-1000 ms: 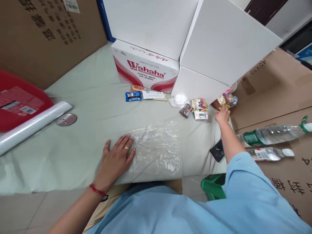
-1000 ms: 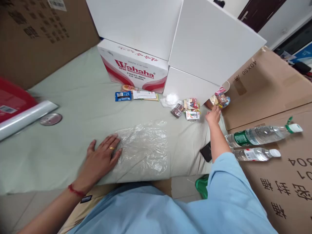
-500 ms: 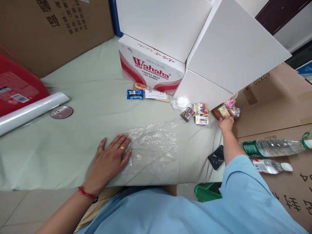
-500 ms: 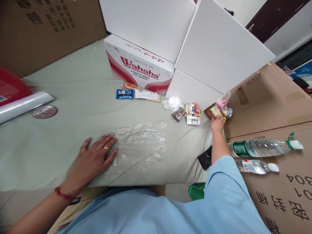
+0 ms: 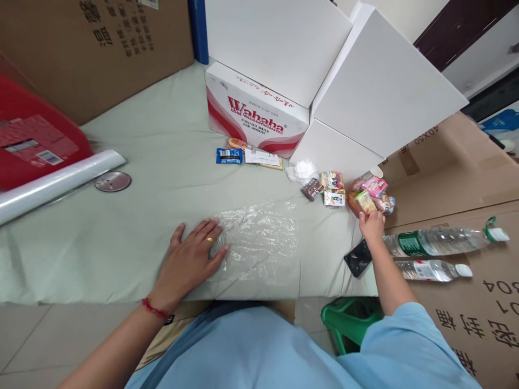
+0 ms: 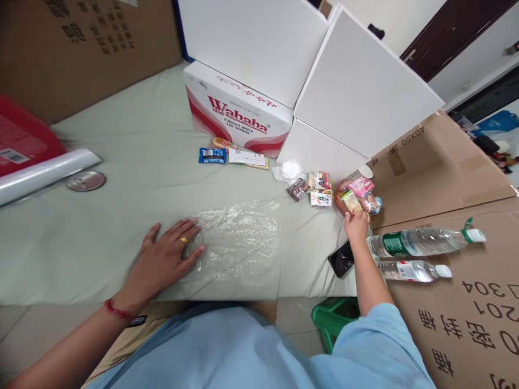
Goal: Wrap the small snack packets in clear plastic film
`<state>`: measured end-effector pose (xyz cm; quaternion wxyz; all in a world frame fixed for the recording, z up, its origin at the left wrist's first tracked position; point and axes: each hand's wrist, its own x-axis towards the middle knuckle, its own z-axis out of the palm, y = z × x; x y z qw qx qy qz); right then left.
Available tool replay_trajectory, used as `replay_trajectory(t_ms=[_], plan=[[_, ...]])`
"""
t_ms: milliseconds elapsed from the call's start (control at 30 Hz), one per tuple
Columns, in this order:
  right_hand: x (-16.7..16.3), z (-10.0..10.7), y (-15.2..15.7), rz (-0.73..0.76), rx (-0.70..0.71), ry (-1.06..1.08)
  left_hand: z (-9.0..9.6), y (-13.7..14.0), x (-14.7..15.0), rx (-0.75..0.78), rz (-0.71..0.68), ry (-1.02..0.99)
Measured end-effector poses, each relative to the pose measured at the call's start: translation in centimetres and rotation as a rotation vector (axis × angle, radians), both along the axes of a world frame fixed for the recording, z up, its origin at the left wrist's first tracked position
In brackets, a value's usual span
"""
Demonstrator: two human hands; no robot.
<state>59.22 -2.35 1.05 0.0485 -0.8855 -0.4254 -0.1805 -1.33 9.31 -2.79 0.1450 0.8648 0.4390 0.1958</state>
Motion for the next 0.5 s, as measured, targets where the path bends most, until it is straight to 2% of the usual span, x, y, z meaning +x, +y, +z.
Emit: replay_trajectory(t_ms=[200,333,433,500], plan=[[-1.3,0.8,0.0,-0.011,0.012,0.042,0.7,-0.2,0.2,-0.031,0.017,0.009],[-4.1,2.0,0.4,-0.038,0.114,0.067,1.2,-0.6,0.3,-0.072,0.023,0.031],[-9.6,2.7,0.9,0.135,0.241,0.132,1.2,-0.6,0.3,-0.090,0.024,0.050],[-14.9,2.4,1.2,0.354,0.210,0.280,1.3,-0.6,0.3,-0.098,0.018,0.064]])
